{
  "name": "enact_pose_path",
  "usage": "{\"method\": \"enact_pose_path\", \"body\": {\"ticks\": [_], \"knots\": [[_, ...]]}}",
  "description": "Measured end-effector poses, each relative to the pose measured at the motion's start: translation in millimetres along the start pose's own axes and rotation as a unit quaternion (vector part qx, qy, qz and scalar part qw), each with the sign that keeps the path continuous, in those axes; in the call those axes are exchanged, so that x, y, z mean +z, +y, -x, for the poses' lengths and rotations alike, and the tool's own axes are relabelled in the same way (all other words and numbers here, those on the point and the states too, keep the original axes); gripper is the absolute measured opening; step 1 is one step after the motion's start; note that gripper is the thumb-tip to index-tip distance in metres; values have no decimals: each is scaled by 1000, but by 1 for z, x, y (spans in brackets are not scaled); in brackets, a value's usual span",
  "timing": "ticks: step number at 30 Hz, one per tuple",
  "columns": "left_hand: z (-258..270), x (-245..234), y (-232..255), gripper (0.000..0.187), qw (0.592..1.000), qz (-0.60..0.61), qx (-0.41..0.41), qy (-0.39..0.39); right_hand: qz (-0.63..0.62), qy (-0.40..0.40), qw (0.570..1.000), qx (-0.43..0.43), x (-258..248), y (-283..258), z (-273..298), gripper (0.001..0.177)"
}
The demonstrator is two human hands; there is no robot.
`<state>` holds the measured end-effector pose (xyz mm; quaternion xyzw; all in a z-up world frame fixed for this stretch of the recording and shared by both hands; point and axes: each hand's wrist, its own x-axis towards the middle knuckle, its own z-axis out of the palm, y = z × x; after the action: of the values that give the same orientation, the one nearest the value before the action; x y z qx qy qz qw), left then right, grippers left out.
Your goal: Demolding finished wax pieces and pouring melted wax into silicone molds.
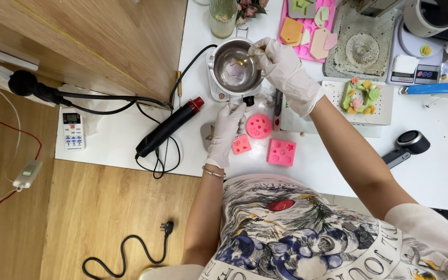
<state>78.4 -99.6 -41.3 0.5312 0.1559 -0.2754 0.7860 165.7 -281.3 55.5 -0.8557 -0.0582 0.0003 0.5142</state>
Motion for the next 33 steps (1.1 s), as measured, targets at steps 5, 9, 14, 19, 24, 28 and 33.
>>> {"method": "enact_pose_path", "body": {"ticks": [5, 9, 14, 19, 24, 28, 33], "knots": [[0, 0, 1, 21, 1000, 3, 0, -3, -4, -29, 999, -23, 6, 10, 0, 11], [1, 0, 2, 21, 1000, -2, -5, 9, 68, -24, 997, 29, 9, 6, 4, 13], [1, 1, 1, 21, 1000, -2, 3, 0, -39, -43, 997, -44, 11, 20, 0, 12], [3, 2, 4, 21, 1000, 6, -7, 8, 36, -40, 998, 24, 11, 1, 2, 13], [5, 2, 7, 23, 1000, -7, 3, 5, 111, -19, 994, 11, 8, 9, -5, 13], [5, 3, 8, 22, 1000, -17, -1, 8, 138, 36, 981, -129, 16, 33, -11, 11], [1, -2, 2, 22, 1000, -12, 1, 4, -25, -92, 991, -90, 16, 28, -5, 10]]}}
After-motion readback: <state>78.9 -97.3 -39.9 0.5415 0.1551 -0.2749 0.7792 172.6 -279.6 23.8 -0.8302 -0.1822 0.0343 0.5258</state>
